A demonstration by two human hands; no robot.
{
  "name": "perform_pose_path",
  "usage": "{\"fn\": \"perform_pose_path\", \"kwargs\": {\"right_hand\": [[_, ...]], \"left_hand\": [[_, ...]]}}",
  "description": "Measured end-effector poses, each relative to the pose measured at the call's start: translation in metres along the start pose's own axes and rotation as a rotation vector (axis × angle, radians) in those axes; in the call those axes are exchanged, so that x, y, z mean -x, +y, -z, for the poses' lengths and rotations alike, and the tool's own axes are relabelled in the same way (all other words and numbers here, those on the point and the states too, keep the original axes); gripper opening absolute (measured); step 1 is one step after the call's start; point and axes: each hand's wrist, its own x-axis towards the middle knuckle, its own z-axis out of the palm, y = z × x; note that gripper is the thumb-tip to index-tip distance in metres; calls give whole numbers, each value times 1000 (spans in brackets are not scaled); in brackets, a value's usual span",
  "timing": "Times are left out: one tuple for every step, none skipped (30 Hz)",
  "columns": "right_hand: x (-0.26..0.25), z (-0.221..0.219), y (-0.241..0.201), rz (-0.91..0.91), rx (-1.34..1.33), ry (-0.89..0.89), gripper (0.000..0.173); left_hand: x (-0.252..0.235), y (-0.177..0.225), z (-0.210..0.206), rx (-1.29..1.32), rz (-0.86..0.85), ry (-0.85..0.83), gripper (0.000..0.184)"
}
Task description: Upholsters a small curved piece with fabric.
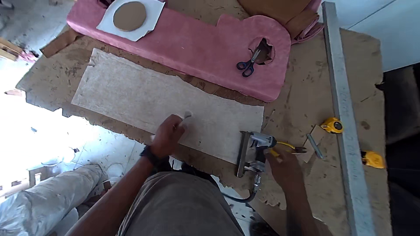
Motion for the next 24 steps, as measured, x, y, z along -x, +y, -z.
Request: {"fn": "perform_pose_path", "kwargs": {"right_hand": [[9, -3, -19, 62, -102, 41, 56], [18, -14, -43, 100, -265, 21, 54], [26, -32, -67, 133, -461, -65, 53], [34, -54, -89, 157, -662, -182, 53], [46, -72, -111, 163, -826, -261, 51], [60, -84, -132, 152, -961, -288, 46], [74, -90, -151, 122, -1097, -269, 38], [84, -92, -168, 58, -1233, -234, 28], [92, -90, -179, 0, -1316, -218, 25], [98, -86, -183, -20, -1369, -239, 33], [103, -82, -182, 13, -1411, -312, 54], [107, -80, -183, 71, -1416, -389, 80], [112, -80, -188, 123, -1398, -431, 93], [120, -84, -194, 152, -1357, -410, 89], [128, -88, -205, 138, -1306, -336, 75], [134, -92, -217, 121, -1253, -267, 63], [138, -95, -227, 113, -1213, -236, 58], [141, -99, -235, 117, -1194, -236, 58], [144, -102, -242, 124, -1196, -244, 57], [147, -106, -248, 137, -1212, -243, 56], [149, -111, -254, 156, -1248, -233, 54], [151, -117, -259, 172, -1282, -209, 52], [153, -123, -263, 186, -1304, -169, 51], [155, -127, -267, 206, -1317, -129, 49]], "left_hand": [[8, 11, 14, 168, 8, 17, 18], [15, 20, 24, 337, 17, 27, 17], [22, 27, 27, 491, 23, 42, 17], [28, 34, 26, 619, 33, 56, 16], [35, 45, 21, 695, 60, 79, 17], [40, 57, 17, 748, 99, 110, 19], [43, 68, 14, 782, 139, 147, 21], [46, 77, 14, 803, 178, 187, 23], [49, 84, 16, 821, 203, 215, 24], [52, 88, 18, 845, 211, 237, 25], [54, 90, 21, 879, 207, 251, 25], [55, 90, 25, 919, 185, 252, 25], [56, 89, 29, 953, 153, 246, 26], [57, 86, 35, 970, 123, 224, 30], [58, 81, 41, 977, 88, 179, 38], [59, 77, 48, 980, 57, 126, 48], [59, 76, 57, 973, 48, 84, 57], [58, 77, 66, 967, 72, 56, 60], [55, 79, 76, 956, 100, 27, 55], [51, 82, 86, 961, 127, -9, 45], [47, 83, 94, 973, 140, -45, 37], [44, 84, 100, 990, 145, -60, 33], [43, 83, 105, 1001, 144, -71, 33], [42, 83, 108, 1009, 140, -73, 34]]}}
